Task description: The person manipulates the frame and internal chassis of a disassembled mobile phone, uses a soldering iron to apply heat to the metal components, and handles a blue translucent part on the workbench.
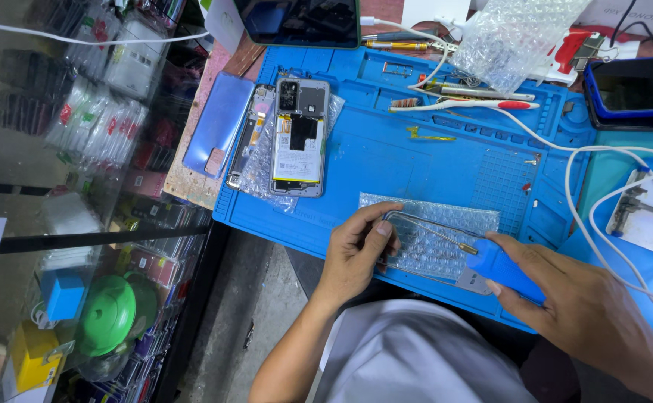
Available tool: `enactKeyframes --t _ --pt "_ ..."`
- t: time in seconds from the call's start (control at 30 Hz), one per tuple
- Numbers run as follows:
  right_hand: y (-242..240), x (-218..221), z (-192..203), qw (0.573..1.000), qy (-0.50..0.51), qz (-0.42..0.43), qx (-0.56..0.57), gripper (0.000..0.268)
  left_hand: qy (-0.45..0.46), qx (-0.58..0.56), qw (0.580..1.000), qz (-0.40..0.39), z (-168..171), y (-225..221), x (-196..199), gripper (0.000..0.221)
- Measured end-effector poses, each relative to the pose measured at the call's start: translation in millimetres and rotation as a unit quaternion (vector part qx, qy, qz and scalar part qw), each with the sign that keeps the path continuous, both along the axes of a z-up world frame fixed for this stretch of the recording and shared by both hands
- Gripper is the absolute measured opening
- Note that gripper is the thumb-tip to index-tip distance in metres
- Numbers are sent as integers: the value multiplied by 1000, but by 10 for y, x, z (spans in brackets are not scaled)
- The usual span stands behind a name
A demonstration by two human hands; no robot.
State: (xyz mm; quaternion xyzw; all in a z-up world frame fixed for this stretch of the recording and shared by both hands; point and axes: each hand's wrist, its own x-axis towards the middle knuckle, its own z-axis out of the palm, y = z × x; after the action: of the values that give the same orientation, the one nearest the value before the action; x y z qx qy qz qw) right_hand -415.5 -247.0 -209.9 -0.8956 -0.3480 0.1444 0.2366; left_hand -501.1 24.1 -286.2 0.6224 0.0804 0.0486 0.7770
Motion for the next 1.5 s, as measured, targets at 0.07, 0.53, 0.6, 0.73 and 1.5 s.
enactKeyframes --t 0.07,0.53,0.6,0.73,1.5 --pt "0 14 3 1000 -8 4 25 64 3 -7 1000 -3 12 6 16 31" --pt "-17 -19 44 993 65 -52 -89 72 4 7 1000 11 -11 -3 -10 30" --pt "8 -21 62 997 43 -43 -47 66 17 11 1000 13 -15 1 -13 30" --pt "45 -8 107 1000 3 -27 9 66 -15 -7 1000 19 -40 -15 11 29" --pt "47 7 78 1000 11 -13 -6 69 -37 -198 979 -13 -180 135 59 16"
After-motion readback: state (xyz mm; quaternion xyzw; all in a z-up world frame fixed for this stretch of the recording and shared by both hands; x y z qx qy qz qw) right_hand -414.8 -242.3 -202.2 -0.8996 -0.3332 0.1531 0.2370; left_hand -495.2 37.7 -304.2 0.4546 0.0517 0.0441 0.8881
